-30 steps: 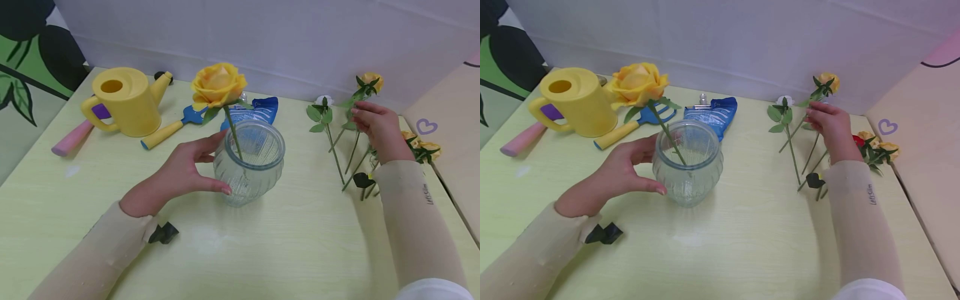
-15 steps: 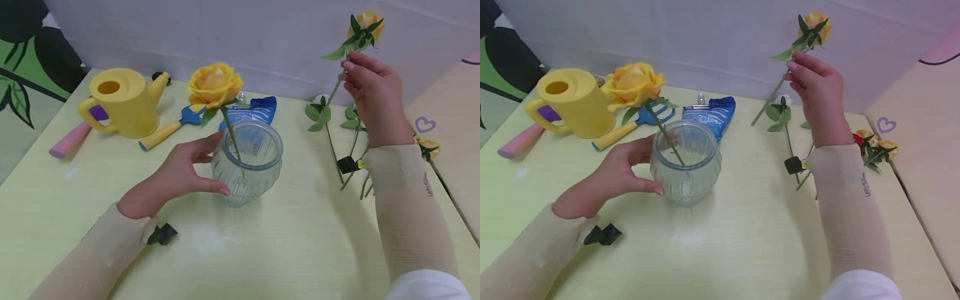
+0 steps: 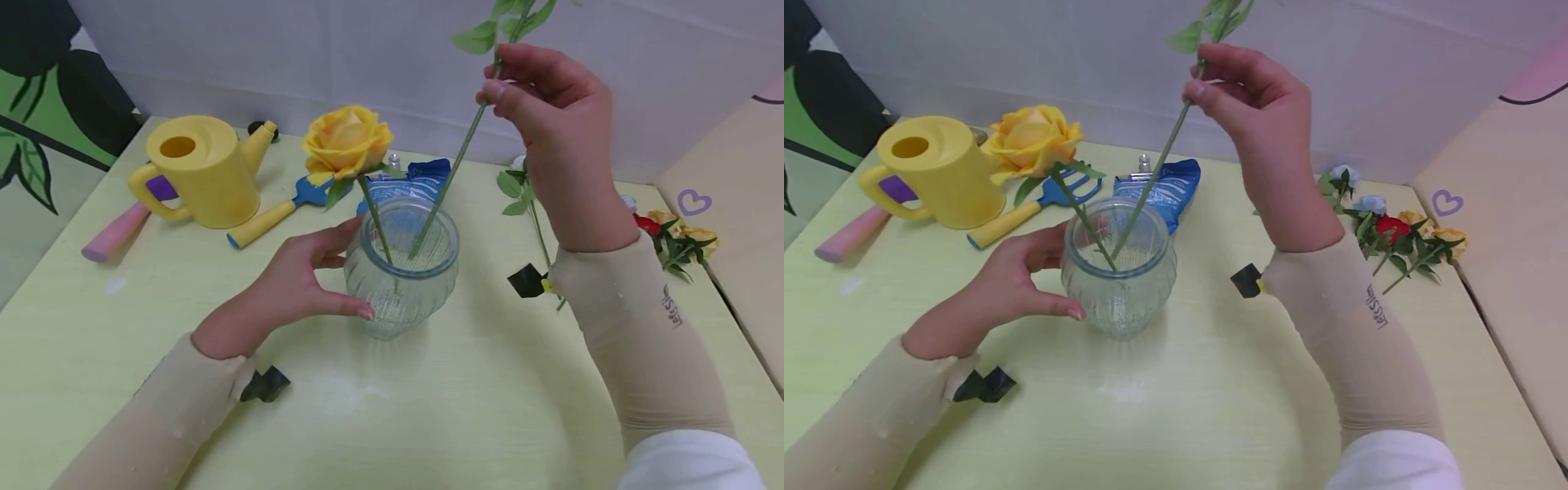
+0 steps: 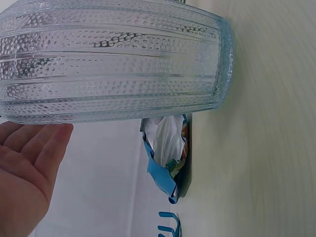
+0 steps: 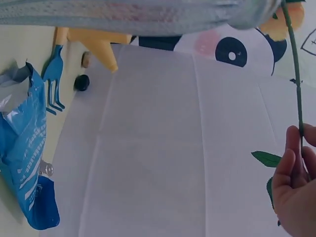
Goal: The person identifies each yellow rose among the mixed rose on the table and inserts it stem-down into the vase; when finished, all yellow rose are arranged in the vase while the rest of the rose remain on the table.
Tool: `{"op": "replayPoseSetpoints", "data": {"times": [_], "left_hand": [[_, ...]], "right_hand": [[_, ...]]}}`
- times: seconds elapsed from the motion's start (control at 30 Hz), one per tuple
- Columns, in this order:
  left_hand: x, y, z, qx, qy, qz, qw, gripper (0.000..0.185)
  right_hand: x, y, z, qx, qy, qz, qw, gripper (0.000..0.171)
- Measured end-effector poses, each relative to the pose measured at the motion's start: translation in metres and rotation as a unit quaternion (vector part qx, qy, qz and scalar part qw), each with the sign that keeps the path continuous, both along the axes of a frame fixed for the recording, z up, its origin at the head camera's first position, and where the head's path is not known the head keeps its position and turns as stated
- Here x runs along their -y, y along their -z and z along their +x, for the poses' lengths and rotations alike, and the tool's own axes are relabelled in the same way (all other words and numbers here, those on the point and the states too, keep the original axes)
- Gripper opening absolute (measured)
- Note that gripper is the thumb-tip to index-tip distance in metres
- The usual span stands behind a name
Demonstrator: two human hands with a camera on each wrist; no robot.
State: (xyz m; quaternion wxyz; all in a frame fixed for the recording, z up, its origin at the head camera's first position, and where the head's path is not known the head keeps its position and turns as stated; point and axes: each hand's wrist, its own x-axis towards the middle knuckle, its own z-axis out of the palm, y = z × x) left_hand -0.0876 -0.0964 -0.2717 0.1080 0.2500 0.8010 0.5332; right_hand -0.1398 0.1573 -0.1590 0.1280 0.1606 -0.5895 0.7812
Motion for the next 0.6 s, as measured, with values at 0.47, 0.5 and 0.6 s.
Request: {"op": "replayPoseSetpoints", "data": {"times": [0.47, 0.5, 0.6], "left_hand": [[0.0, 0.001, -0.003, -0.004, 0.009, 0.004, 0.9999, 0.093], [0.0, 0.001, -0.003, -0.005, 0.01, 0.004, 0.9999, 0.094], [0.0, 0.001, -0.004, -0.005, 0.009, 0.005, 0.9999, 0.094]], "right_hand": [[0.026, 0.024, 0.016, 0.021, -0.044, 0.164, 0.985, 0.016], [0.027, 0.025, 0.016, 0.021, -0.046, 0.169, 0.984, 0.016], [0.028, 0.028, 0.018, 0.012, -0.051, 0.186, 0.981, 0.014]]}}
